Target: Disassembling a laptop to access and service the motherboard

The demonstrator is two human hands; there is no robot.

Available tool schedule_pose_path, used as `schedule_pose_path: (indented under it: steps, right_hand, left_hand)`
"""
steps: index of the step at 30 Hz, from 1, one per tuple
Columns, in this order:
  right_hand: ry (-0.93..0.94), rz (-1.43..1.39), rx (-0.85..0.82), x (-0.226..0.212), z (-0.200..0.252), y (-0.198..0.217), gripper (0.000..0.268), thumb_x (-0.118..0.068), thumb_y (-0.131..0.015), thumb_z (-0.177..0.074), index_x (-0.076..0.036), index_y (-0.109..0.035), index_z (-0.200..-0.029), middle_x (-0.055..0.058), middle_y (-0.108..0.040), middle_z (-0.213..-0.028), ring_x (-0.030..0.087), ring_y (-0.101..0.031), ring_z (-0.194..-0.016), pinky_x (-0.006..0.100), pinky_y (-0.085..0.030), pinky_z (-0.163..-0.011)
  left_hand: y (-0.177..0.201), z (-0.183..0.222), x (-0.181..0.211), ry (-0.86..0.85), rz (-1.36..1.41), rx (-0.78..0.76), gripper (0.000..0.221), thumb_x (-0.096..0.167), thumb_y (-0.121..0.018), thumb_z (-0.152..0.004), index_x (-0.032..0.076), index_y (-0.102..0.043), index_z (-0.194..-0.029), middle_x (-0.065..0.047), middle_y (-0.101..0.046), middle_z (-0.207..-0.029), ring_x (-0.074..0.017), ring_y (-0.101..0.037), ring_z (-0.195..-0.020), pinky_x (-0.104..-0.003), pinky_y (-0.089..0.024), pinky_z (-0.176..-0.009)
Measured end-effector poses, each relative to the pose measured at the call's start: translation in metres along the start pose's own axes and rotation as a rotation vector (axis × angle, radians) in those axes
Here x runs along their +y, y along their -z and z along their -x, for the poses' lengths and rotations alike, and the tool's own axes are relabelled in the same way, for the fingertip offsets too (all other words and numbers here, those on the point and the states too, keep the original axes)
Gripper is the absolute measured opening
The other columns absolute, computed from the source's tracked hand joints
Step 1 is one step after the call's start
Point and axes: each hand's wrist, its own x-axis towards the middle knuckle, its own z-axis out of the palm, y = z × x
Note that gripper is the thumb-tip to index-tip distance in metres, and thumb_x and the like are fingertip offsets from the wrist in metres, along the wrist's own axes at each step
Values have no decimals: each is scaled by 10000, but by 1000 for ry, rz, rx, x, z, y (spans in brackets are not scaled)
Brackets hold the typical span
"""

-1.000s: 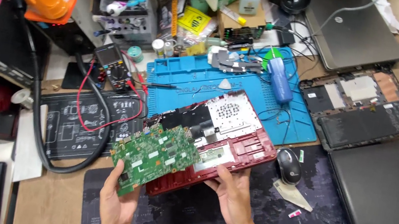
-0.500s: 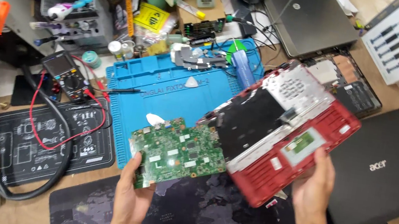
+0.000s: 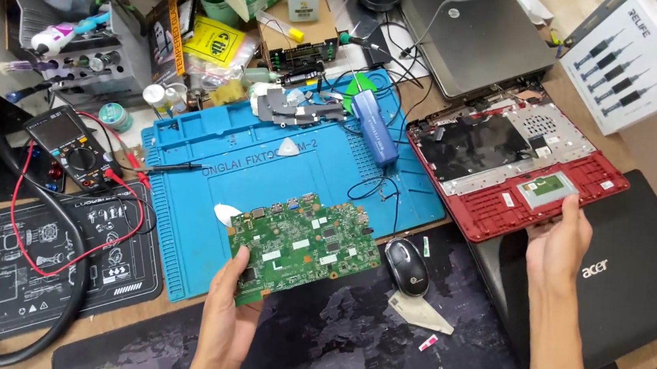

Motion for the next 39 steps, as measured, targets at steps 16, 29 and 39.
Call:
schedule_pose_path:
  steps: [16, 29, 39]
  right_hand:
    - [127, 197, -126, -13, -3, 3, 64, -183, -652, -1083, -170, -634, -1023, -45, -703, -990, 48, -699, -935, 294, -640, -893]
    - [250, 471, -51, -23, 44, -15, 693, -127, -677, -1057, -29, -244, -1589, 440, -278, -1517, 349, -485, -1455, 387, -420, -1159]
    - [387, 461, -153, -13, 64, -23, 676, -106, -624, -1124, -16, -146, -1595, 246, -85, -1677, 367, -131, -1579, 442, -224, -1282]
  left_hand:
    - [-15, 11, 7, 23, -51, 84, 393, 236, -669, -939, 114, -569, -1299, -34, -615, -1097, -166, -610, -923, -317, -508, -694]
    - [-21, 22, 20, 98, -72, 151, 715, 242, -677, -868, 90, -429, -1521, -71, -609, -1321, -207, -618, -1075, -354, -528, -842]
    - [-2, 12, 19, 19, 8, 52, 464, 210, -667, -913, 70, -612, -1352, -71, -654, -1207, -208, -642, -993, -354, -539, -764]
